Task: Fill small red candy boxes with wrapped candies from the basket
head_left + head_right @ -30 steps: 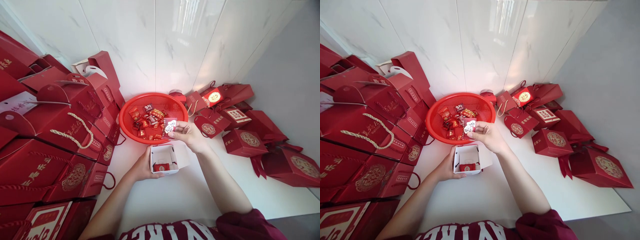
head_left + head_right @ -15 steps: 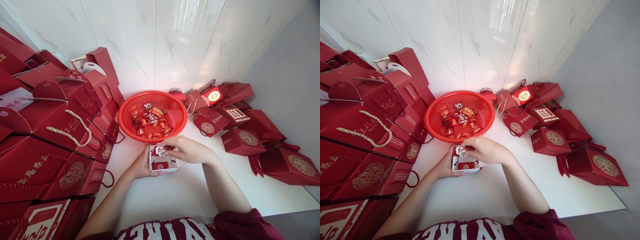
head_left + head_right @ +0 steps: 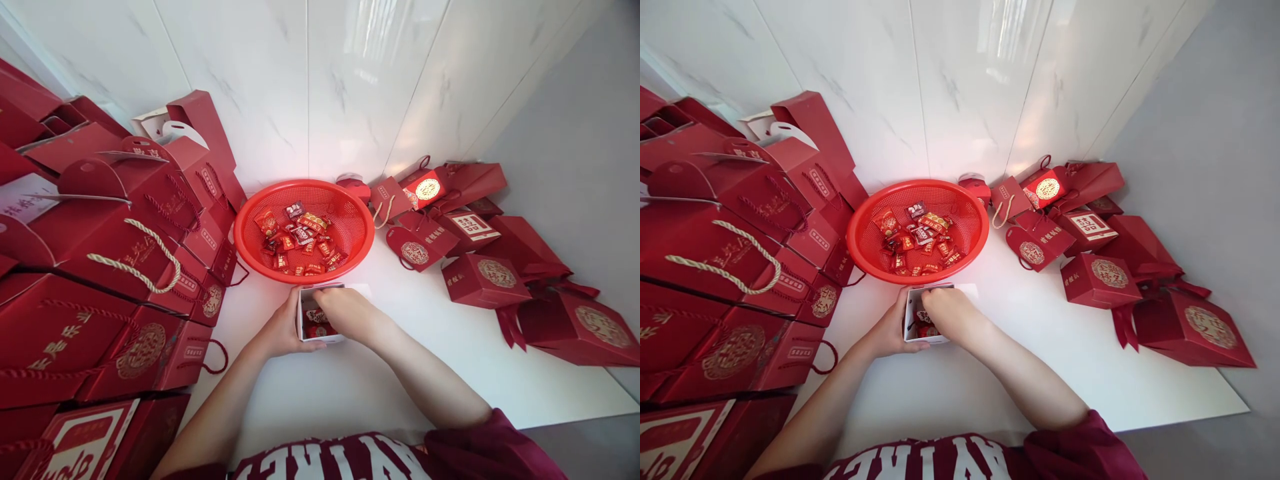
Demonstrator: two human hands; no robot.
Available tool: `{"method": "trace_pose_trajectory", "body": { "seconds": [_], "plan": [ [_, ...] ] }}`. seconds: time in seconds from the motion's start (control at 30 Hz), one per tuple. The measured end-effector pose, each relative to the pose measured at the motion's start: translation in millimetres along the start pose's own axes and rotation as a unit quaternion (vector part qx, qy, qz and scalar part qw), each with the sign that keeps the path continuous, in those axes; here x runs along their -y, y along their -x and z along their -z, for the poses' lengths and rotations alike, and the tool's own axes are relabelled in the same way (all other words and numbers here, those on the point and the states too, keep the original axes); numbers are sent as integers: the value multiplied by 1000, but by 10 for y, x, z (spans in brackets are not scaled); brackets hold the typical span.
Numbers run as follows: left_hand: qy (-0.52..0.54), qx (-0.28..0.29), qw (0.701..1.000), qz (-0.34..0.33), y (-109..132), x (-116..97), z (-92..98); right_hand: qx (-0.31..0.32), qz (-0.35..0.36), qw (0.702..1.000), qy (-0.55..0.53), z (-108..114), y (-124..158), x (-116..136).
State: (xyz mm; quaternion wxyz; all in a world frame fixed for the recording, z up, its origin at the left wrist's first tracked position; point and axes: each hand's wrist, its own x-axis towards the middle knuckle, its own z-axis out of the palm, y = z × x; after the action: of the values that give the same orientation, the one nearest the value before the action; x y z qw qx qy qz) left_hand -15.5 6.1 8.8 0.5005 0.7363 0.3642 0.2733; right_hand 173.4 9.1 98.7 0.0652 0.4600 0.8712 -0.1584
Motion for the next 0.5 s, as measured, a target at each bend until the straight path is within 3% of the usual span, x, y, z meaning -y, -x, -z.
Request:
{"method": "trace_pose_trajectory", "body": {
  "seconds": [0.2, 0.37, 0.5],
  "plan": [
    [42, -8, 999, 17, 6, 38, -30, -42, -6, 999, 1, 42, 2, -16],
    [72, -20, 997, 33, 13, 17, -39, 47, 34, 998, 0, -94, -110, -31],
    [39, -18, 999, 19, 13, 1, -18, 76, 68, 995, -12, -64, -139, -56]
  ]
}}
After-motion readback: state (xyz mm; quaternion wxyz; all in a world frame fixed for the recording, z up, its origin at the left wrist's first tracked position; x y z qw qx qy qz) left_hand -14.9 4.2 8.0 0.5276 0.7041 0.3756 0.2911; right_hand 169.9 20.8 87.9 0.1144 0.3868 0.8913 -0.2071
